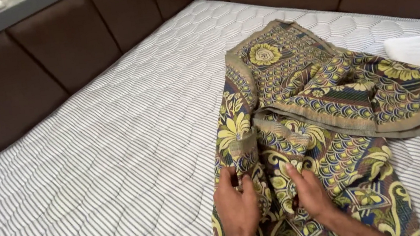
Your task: Folding a patterned blanket on a bed.
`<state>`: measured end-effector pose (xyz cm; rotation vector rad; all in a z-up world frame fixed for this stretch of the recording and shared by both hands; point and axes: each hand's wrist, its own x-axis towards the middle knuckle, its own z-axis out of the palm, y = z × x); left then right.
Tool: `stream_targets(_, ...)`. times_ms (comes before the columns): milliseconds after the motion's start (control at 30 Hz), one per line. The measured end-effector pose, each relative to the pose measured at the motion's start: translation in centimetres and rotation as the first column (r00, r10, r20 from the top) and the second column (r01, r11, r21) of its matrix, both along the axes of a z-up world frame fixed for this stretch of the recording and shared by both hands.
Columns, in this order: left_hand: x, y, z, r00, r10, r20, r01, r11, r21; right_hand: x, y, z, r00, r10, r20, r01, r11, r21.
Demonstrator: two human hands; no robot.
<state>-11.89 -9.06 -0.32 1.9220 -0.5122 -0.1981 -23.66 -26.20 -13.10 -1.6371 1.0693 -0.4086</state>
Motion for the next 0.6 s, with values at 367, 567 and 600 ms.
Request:
stream_targets(367, -0.8, -0.9, -0.5, 0.966, -0.066, -0.249, 0.053, 0.997, -0.061, -1.1, 1.0, 4.0, 0.98, 0.077, 0.184, -0.101, 0.987, 0.124)
stream_targets(567, 0.3, -0.4, -2.0, 0.986, -0.056, -0.155, 0.055, 0.998, -0.007, -0.4, 1.0, 7.3, 0.982, 0.066, 0.176, -0.093, 0.984, 0.15)
stream_targets(600, 0.4, 0.0, -2.3, 0.99, -0.045, -0.131, 0.039, 0.998, -0.048, -0.2, 1.2, 8.6, 0.969, 0.072, 0.238, -0.119, 0.975, 0.189)
